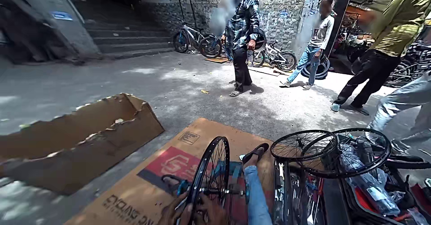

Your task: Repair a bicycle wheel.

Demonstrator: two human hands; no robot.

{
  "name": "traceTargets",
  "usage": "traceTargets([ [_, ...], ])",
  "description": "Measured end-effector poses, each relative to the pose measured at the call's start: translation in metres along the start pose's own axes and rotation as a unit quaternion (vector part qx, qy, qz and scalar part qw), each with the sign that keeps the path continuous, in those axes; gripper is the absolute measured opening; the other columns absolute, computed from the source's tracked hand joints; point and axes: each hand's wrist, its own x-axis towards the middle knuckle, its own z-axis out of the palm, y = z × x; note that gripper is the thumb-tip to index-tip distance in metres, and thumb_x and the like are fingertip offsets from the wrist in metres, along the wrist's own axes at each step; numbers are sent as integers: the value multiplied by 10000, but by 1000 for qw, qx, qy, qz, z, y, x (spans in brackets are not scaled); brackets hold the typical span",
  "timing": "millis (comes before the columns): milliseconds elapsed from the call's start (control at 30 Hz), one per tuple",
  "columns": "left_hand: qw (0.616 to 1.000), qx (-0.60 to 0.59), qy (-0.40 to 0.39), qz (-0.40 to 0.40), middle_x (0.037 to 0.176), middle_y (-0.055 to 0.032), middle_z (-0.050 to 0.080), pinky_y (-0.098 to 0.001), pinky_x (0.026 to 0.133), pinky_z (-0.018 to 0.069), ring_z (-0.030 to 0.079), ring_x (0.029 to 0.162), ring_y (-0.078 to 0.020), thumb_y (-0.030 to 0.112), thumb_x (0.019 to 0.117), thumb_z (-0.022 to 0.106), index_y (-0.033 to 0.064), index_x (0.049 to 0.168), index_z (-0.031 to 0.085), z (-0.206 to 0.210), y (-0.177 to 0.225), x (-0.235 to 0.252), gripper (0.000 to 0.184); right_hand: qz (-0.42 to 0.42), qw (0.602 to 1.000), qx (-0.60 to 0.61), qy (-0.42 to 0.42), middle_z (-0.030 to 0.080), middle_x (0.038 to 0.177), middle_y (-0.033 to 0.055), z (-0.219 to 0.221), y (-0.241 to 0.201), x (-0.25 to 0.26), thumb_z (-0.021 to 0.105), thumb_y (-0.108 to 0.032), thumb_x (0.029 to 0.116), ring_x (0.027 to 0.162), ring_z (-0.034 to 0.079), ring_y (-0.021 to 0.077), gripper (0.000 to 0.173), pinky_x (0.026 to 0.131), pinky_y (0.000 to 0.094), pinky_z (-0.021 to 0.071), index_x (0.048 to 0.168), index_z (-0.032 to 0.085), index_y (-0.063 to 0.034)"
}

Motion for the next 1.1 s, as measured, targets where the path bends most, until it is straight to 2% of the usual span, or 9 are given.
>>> traceTargets([
  [200,993,96,49,50,1199,-143,687,-307,949,567,675,1086,-150,70,901,536,-67,1325,583,24,9,-2,447,-56,996,-15,-69,699,1264,176,-34,33,-8,596,-245,1016,1113,703,219,264,956,373,581,1036,713,-9],
  [300,994,101,44,8,1158,-77,695,-293,804,592,690,973,-127,68,880,458,3,1333,592,25,15,6,476,-19,1000,12,4,698,1248,186,-37,46,-11,623,-267,1006,1155,687,222,304,987,381,577,1078,677,24],
  [367,994,102,41,-10,1072,-48,713,-304,714,602,704,862,-133,95,891,436,21,1303,600,23,18,12,450,15,998,24,49,688,1242,194,-36,44,0,665,-222,973,1158,684,215,423,1023,380,572,1246,607,96],
  [433,989,135,52,-24,970,-34,715,-314,638,615,704,744,-133,217,974,483,29,1234,632,25,20,15,354,50,997,5,58,687,1270,173,-34,40,17,670,-215,968,1170,682,198,476,1036,370,564,1329,590,85],
  [533,970,227,63,-53,914,10,709,-320,584,600,671,656,-108,496,987,557,106,1177,678,28,17,22,451,46,999,-15,17,723,1247,80,-24,48,35,618,-236,1013,1164,680,175,330,1039,387,555,1264,719,-47],
  [633,974,196,90,-66,910,-4,689,-294,690,560,649,750,-98,422,1003,564,90,1114,707,29,15,28,378,40,998,13,-39,710,1286,65,-19,57,40,507,-289,1074,1223,651,185,361,1087,420,515,1268,729,-79],
  [733,987,87,73,-117,1114,-86,690,-323,821,610,701,948,-153,335,992,631,21,1295,598,27,16,36,438,57,992,72,-87,699,1282,101,-24,66,43,479,-248,1079,1215,643,181,370,1079,398,513,1291,699,-40],
  [867,990,41,48,-124,1300,-133,641,-341,989,556,653,1161,-185,284,973,660,-2,1420,514,26,18,40,550,55,977,178,-106,730,1121,44,-29,59,59,485,-192,1073,945,682,57,325,848,247,581,1232,703,-12],
  [1100,993,82,85,-31,1114,-112,736,-382,1017,535,684,1084,-170,193,971,671,-6,1136,733,25,17,19,266,66,949,261,-166,743,1057,-8,-19,43,78,422,-106,1064,972,693,51,296,911,263,579,1193,665,2],
])
